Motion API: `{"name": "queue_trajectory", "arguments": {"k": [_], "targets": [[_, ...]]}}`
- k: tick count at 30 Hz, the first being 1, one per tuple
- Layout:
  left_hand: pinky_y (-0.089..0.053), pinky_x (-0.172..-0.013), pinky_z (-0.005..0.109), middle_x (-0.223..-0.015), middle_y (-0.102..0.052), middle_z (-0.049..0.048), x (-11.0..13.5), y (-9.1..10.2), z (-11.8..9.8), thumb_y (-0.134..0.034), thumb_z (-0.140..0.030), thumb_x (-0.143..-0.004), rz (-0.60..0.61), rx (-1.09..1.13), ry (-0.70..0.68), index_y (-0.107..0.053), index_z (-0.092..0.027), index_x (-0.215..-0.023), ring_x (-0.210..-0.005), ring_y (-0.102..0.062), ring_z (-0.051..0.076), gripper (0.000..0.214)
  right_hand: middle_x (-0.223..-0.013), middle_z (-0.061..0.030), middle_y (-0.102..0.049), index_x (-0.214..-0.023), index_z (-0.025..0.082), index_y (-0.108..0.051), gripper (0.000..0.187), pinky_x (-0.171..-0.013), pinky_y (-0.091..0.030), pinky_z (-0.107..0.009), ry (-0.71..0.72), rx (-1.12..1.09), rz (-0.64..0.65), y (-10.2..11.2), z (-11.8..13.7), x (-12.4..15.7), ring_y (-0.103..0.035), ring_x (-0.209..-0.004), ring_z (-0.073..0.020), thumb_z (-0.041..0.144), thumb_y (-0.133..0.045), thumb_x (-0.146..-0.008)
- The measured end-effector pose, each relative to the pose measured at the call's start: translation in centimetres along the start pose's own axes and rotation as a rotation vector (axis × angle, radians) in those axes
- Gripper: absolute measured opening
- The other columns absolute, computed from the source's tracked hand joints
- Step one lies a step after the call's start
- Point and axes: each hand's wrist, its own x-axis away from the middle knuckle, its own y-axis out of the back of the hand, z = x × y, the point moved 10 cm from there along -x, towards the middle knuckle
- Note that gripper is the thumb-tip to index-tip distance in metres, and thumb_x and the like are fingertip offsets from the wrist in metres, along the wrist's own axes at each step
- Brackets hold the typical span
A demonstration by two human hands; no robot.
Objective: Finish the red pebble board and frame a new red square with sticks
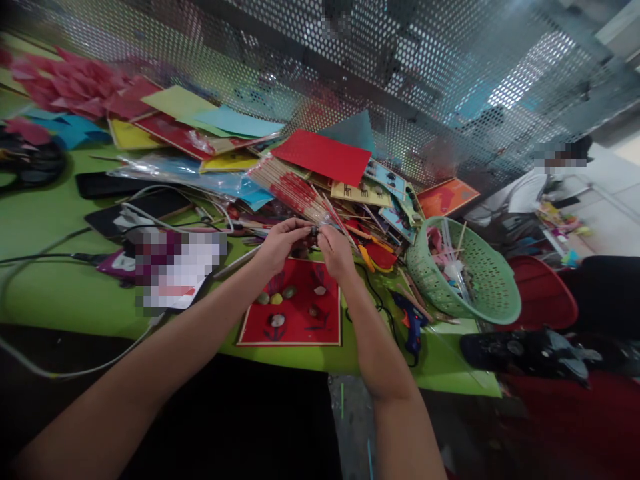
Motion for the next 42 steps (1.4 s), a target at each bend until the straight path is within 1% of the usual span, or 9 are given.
{"name": "queue_trajectory", "arguments": {"k": [7, 12, 17, 20, 23, 26, 34, 38, 42], "targets": [[-0.053, -0.068, 0.027, -0.074, -0.070, 0.0006, 0.0, 0.2, -0.2, -0.085, -0.026, -0.063, -0.007, 0.030, 0.006, -0.070, -0.015, -0.083, -0.066, -0.065, 0.012, 0.027, -0.072, 0.0017, -0.046, -0.073, 0.024, -0.043, 0.033, -0.067, -0.035, -0.032, -0.046, -0.075, -0.006, 0.2, 0.3, 0.2, -0.044, -0.071, -0.0177, 0.046, -0.044, -0.098], [-0.051, -0.066, 0.025, -0.074, -0.071, 0.0010, -0.1, 0.3, 0.0, -0.087, -0.027, -0.061, -0.015, 0.004, 0.000, -0.070, -0.015, -0.082, -0.068, -0.065, 0.012, 0.030, -0.071, 0.0020, -0.045, -0.072, 0.024, -0.043, 0.028, -0.067, -0.034, -0.032, -0.031, -0.058, -0.016, 0.3, 0.3, 0.1, -0.044, -0.071, -0.0178, 0.040, -0.045, -0.095], [-0.051, -0.063, 0.023, -0.076, -0.072, 0.0008, -0.1, 0.2, 0.2, -0.088, -0.028, -0.061, -0.014, 0.017, 0.016, -0.069, -0.015, -0.082, -0.068, -0.066, 0.012, 0.032, -0.070, 0.0019, -0.045, -0.071, 0.024, -0.044, 0.024, -0.067, -0.035, -0.032, -0.076, -0.109, -0.021, 0.2, -0.3, 0.0, -0.044, -0.070, -0.0178, 0.037, -0.045, -0.091], [-0.053, -0.067, 0.024, -0.076, -0.071, 0.0003, -0.1, 0.2, 0.1, -0.088, -0.027, -0.061, -0.012, 0.027, 0.014, -0.068, -0.015, -0.081, -0.068, -0.066, 0.012, 0.030, -0.069, 0.0018, -0.045, -0.072, 0.024, -0.047, 0.022, -0.066, -0.036, -0.032, -0.118, -0.165, -0.027, 0.2, -0.6, 0.0, -0.044, -0.069, -0.0179, 0.037, -0.045, -0.090], [-0.054, -0.072, 0.026, -0.076, -0.071, 0.0002, -0.1, 0.0, 0.1, -0.088, -0.026, -0.062, 0.002, 0.030, 0.007, -0.066, -0.015, -0.082, -0.070, -0.067, 0.012, 0.031, -0.067, 0.0023, -0.043, -0.072, 0.024, -0.046, 0.028, -0.064, -0.036, -0.031, -0.138, -0.206, -0.036, 0.2, -0.9, 0.0, -0.042, -0.066, -0.0171, 0.042, -0.045, -0.093], [-0.053, -0.071, 0.026, -0.075, -0.070, 0.0000, -0.2, 0.0, 0.0, -0.087, -0.025, -0.062, 0.011, 0.026, -0.007, -0.066, -0.015, -0.082, -0.068, -0.067, 0.011, 0.031, -0.066, 0.0026, -0.041, -0.072, 0.024, -0.045, 0.032, -0.062, -0.035, -0.031, -0.134, -0.208, -0.037, 0.3, -0.9, 0.0, -0.041, -0.065, -0.0167, 0.048, -0.045, -0.094], [-0.053, -0.069, 0.025, -0.074, -0.071, 0.0005, -0.2, -0.1, 0.2, -0.088, -0.023, -0.060, 0.018, 0.028, -0.009, -0.066, -0.014, -0.081, -0.066, -0.067, 0.012, 0.032, -0.065, 0.0027, -0.039, -0.070, 0.024, -0.043, 0.025, -0.064, -0.035, -0.031, -0.141, -0.187, -0.037, 0.5, -1.0, 0.0, -0.041, -0.067, -0.0173, 0.040, -0.047, -0.089], [-0.053, -0.067, 0.024, -0.075, -0.072, 0.0003, -0.1, 0.0, 0.2, -0.090, -0.026, -0.058, 0.005, 0.039, 0.013, -0.067, -0.015, -0.081, -0.067, -0.068, 0.012, 0.035, -0.065, 0.0026, -0.041, -0.073, 0.025, -0.045, 0.024, -0.063, -0.036, -0.031, -0.157, -0.213, -0.039, 0.3, -1.2, 0.1, -0.042, -0.066, -0.0177, 0.042, -0.045, -0.090], [-0.053, -0.066, 0.024, -0.073, -0.071, 0.0003, 0.0, 0.0, 0.6, -0.091, -0.026, -0.058, 0.000, 0.099, 0.062, -0.067, -0.015, -0.080, -0.066, -0.067, 0.012, 0.034, -0.073, 0.0010, -0.052, -0.078, 0.024, -0.048, 0.026, -0.069, -0.039, -0.031, -0.093, -0.144, -0.043, 0.5, -0.5, 0.1, -0.048, -0.072, -0.0182, 0.044, -0.047, -0.095]]}}
